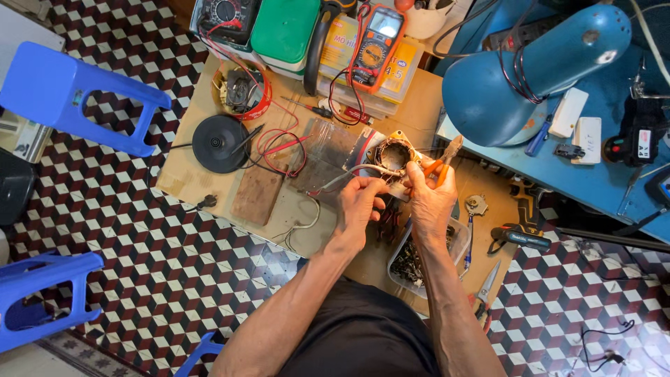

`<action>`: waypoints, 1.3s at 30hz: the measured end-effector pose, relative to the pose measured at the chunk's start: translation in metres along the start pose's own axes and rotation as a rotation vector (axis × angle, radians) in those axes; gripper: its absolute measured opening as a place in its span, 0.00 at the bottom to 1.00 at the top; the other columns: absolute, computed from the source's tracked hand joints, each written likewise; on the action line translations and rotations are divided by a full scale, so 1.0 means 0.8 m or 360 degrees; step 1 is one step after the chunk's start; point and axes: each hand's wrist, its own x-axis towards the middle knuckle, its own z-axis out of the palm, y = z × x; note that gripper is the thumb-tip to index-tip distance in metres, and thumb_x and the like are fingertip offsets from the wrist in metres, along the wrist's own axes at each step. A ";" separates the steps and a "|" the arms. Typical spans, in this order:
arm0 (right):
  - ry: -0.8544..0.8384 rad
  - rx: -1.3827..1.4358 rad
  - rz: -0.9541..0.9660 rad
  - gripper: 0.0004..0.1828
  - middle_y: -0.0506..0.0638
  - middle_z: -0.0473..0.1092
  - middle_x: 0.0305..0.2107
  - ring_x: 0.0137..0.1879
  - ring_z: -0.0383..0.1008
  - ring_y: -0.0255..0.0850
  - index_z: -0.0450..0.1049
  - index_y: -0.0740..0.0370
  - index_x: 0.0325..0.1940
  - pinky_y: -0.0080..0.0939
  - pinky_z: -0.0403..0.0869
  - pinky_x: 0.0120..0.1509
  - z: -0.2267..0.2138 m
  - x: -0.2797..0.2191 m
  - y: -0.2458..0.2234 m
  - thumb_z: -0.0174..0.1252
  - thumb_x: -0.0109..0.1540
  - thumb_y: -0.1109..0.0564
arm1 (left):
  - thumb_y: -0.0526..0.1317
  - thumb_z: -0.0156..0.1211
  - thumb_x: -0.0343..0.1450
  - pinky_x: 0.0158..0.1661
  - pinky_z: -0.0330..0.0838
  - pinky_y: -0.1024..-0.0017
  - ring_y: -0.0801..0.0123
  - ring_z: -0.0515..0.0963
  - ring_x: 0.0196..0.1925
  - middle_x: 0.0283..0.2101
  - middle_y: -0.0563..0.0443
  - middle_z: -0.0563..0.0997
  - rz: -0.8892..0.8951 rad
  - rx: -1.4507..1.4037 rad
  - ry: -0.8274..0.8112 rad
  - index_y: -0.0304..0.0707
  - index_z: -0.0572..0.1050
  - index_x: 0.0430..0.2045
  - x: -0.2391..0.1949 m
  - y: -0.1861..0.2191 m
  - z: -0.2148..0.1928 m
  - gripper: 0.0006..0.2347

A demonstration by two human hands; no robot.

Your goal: The person works on a small electrical component, likely a motor or transformer, using pliers to strip and adjust wires. They repeatedly manipulate the component, cut wires, and reposition it on the workbench.

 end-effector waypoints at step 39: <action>-0.0028 -0.0169 0.0017 0.16 0.46 0.73 0.36 0.35 0.74 0.30 0.69 0.62 0.49 0.31 0.74 0.38 -0.002 0.003 -0.001 0.64 0.64 0.52 | 0.33 0.59 0.69 0.28 0.75 0.82 0.73 0.76 0.26 0.31 0.52 0.78 -0.0961 -0.1062 -0.0642 0.37 0.78 0.35 0.028 0.018 -0.023 0.04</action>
